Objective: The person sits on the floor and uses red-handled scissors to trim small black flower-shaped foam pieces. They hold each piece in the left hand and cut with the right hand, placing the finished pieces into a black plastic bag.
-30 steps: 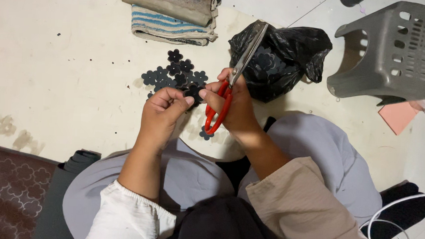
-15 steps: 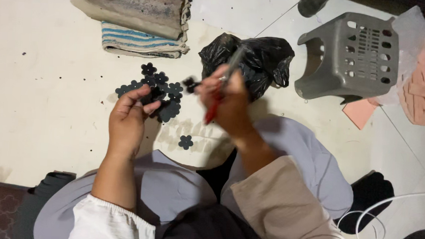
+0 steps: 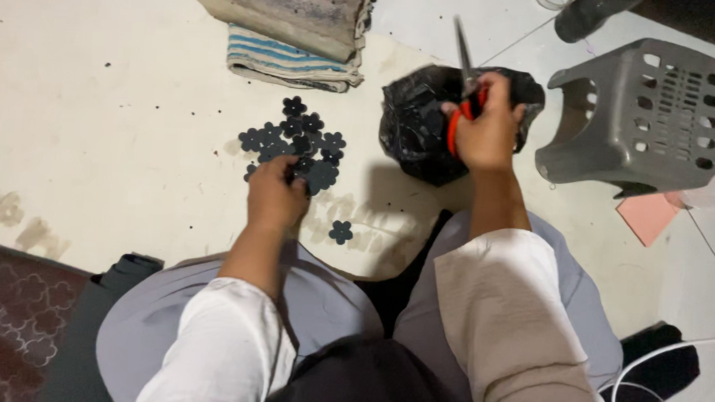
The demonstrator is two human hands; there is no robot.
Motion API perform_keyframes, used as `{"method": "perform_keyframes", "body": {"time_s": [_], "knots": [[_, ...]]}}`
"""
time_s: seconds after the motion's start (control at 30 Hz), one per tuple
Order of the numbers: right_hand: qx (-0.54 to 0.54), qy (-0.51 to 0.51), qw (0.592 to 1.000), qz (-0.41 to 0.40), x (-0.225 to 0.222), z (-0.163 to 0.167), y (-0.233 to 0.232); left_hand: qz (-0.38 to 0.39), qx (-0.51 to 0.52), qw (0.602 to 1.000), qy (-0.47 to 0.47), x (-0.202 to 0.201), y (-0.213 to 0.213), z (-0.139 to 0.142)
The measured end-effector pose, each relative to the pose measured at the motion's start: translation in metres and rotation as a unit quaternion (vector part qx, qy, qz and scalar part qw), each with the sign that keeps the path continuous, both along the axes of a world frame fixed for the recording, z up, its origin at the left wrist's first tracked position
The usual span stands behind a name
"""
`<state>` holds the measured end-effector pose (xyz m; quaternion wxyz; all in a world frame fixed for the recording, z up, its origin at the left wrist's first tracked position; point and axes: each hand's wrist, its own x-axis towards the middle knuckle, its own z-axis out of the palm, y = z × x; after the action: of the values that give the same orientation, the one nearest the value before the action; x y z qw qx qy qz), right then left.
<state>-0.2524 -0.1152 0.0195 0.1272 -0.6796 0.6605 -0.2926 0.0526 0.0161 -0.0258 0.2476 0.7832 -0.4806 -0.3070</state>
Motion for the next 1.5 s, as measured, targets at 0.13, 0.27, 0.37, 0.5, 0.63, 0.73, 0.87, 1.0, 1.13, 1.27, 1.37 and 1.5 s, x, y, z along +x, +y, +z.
{"method": "perform_keyframes", "body": {"time_s": [0.13, 0.27, 0.37, 0.5, 0.63, 0.73, 0.87, 1.0, 1.13, 1.27, 1.37, 1.5], "knots": [[-0.034, -0.024, 0.998, -0.041, -0.009, 0.007, 0.003, -0.053, -0.069, 0.993, -0.085, -0.009, 0.001, 0.0], [-0.075, -0.176, 0.982, 0.004, -0.011, 0.015, 0.019, -0.074, -0.05, 0.989, -0.116, -0.012, -0.003, 0.003], [-0.08, -0.261, 0.962, -0.015, -0.009, 0.024, 0.033, -0.084, -0.039, 0.988, -0.12, -0.014, -0.003, 0.002], [-0.066, -0.271, 0.96, -0.028, -0.001, 0.039, 0.051, -0.041, -0.079, 0.991, -0.099, -0.011, -0.002, -0.001], [-0.029, -0.356, 0.933, 0.041, 0.024, 0.053, 0.064, 0.074, -0.007, 0.993, 0.09, -0.007, -0.007, 0.01], [0.045, -0.426, 0.896, 0.12, 0.048, 0.063, 0.087, 0.159, -0.081, 0.847, 0.502, -0.006, -0.006, 0.028], [0.226, -0.535, 0.802, 0.14, 0.084, 0.077, 0.124, 0.176, -0.07, 0.797, 0.574, 0.002, 0.018, 0.058], [0.361, -0.532, 0.763, 0.059, 0.115, 0.087, 0.145, 0.128, -0.153, 0.775, 0.6, 0.001, 0.038, 0.082], [0.383, -0.594, 0.707, 0.03, 0.124, 0.086, 0.134, -0.032, -0.262, 0.886, 0.381, 0.003, 0.047, 0.097], [0.342, -0.579, 0.731, 0.114, 0.114, 0.075, 0.136, -0.152, -0.363, 0.91, 0.129, 0.005, 0.047, 0.102], [0.284, -0.591, 0.748, 0.101, 0.113, 0.063, 0.137, -0.14, -0.328, 0.918, 0.177, -0.002, 0.043, 0.1], [0.204, -0.575, 0.782, 0.125, 0.119, 0.05, 0.135, -0.065, -0.199, 0.843, 0.495, -0.002, 0.033, 0.092]]}}
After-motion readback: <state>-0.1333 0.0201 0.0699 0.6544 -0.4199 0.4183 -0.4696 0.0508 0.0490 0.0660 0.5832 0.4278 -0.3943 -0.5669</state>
